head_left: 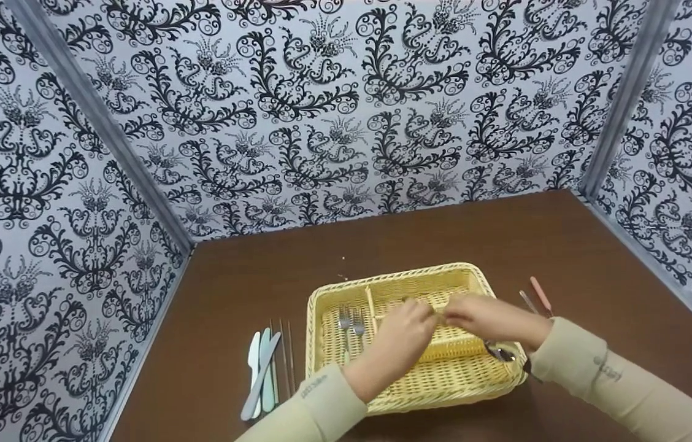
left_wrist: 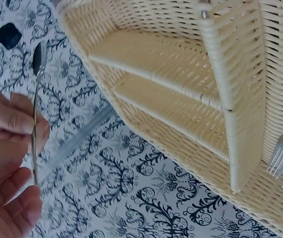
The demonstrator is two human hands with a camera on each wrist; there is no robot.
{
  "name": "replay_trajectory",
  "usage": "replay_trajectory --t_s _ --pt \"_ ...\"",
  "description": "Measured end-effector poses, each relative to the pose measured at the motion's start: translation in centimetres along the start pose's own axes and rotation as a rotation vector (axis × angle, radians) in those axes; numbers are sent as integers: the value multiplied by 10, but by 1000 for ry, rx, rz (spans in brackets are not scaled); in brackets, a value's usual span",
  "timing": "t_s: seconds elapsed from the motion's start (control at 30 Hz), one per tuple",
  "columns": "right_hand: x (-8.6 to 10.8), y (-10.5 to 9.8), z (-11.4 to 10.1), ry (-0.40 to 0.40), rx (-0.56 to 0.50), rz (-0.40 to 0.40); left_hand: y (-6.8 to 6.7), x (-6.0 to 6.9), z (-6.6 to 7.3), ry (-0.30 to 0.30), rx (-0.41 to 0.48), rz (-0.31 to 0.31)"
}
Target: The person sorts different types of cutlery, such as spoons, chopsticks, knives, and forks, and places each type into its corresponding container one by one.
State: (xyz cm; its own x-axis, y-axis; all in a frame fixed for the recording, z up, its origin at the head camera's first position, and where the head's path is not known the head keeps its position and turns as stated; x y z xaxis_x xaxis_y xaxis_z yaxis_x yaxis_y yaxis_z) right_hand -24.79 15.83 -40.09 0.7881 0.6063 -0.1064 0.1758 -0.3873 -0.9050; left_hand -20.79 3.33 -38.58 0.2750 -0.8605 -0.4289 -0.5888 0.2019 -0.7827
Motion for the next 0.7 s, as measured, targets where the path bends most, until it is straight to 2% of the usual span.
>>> replay_trajectory --t_s 0.07,0.2,0.3,0.4,0.53,0.63,0.7 --pt "-1 4 -6 -13 31 -12 3 1 7 47 -80 -62" --pt "0 10 -13 -39 93 -31 8 2 16 100 -241 -117" --pt "1 14 -15 -45 113 -60 10 1 20 110 -270 -171" --pt "0 17 -15 -30 113 -87 14 -3 24 101 -237 -227" --pt "-2 13 -11 13 131 -74 20 -8 24 51 -182 -258" --pt "0 2 -6 39 127 -27 28 -9 19 -18 -85 -317" --pt "2 -10 -1 56 112 17 35 -7 16 -71 32 -328"
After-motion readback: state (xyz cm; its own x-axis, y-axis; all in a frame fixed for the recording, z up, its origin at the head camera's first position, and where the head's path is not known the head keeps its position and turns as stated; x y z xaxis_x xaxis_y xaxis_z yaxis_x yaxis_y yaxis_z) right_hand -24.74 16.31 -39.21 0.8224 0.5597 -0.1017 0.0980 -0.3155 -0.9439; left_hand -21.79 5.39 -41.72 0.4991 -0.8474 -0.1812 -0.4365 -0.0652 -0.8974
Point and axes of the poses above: each hand's wrist, its own x-axis away from the middle knuckle, its own y-axis out of the palm, z = x × y, the point moved 5 cm from there along -x, towards the middle knuckle, and after that the axes turned 11 degrees about y, right-handed, at the moved point
